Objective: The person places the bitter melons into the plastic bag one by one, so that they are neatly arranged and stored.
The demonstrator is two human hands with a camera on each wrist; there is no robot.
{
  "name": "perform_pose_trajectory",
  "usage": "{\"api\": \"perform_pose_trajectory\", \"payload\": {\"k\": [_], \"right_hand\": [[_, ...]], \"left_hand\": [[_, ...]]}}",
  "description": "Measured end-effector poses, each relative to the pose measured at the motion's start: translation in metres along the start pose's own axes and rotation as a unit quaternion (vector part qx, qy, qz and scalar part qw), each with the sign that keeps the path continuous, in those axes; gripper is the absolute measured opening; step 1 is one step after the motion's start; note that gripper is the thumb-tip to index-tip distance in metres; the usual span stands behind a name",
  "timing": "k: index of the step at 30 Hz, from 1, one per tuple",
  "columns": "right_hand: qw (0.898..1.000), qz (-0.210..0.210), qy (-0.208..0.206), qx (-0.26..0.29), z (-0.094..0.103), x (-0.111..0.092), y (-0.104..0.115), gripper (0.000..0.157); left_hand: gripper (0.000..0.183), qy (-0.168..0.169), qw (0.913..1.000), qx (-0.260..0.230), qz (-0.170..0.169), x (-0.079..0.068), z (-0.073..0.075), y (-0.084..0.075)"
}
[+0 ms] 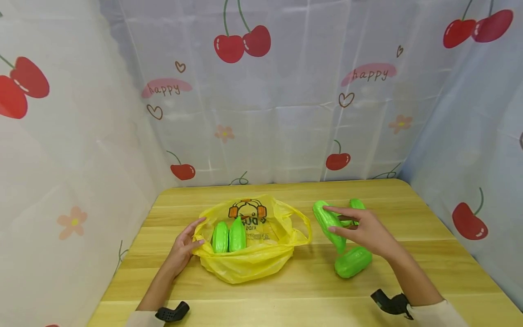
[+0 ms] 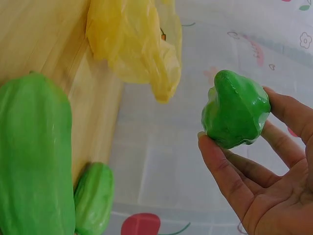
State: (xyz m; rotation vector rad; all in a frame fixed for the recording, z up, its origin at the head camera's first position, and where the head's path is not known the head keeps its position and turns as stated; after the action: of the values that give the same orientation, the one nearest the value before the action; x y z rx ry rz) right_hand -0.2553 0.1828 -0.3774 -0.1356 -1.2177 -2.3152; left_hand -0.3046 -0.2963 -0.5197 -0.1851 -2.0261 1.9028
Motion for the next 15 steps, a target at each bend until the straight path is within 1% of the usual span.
{"api": "perform_pose_trajectory", "payload": {"k": [7, 15], "right_hand": [[1.000, -0.002, 0.012, 0.020, -0.014, 0.009, 0.008, 0.053], [0.998, 0.012, 0.022, 0.051, -0.030, 0.023, 0.021, 0.052]], "left_hand": [[0.062, 0.002, 1.0000, -0.001, -0.001, 0.000, 0.000, 0.000], [0.062, 0.002, 1.0000, 0.000, -0.003, 0.001, 0.000, -0.001]]}}
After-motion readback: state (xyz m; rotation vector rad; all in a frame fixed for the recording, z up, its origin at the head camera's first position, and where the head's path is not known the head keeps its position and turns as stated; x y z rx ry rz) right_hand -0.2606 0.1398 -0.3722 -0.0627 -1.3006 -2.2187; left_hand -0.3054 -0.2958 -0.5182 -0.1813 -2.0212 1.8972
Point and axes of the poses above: each hand's wrist, its own x-axis towards the middle knuckle, its own z-axis out of the back of the hand, y = z × x, the point moved 7 cm from there along x, towards the middle knuckle, and after that the axes turned 6 degrees about z, right-handed, at the moved point
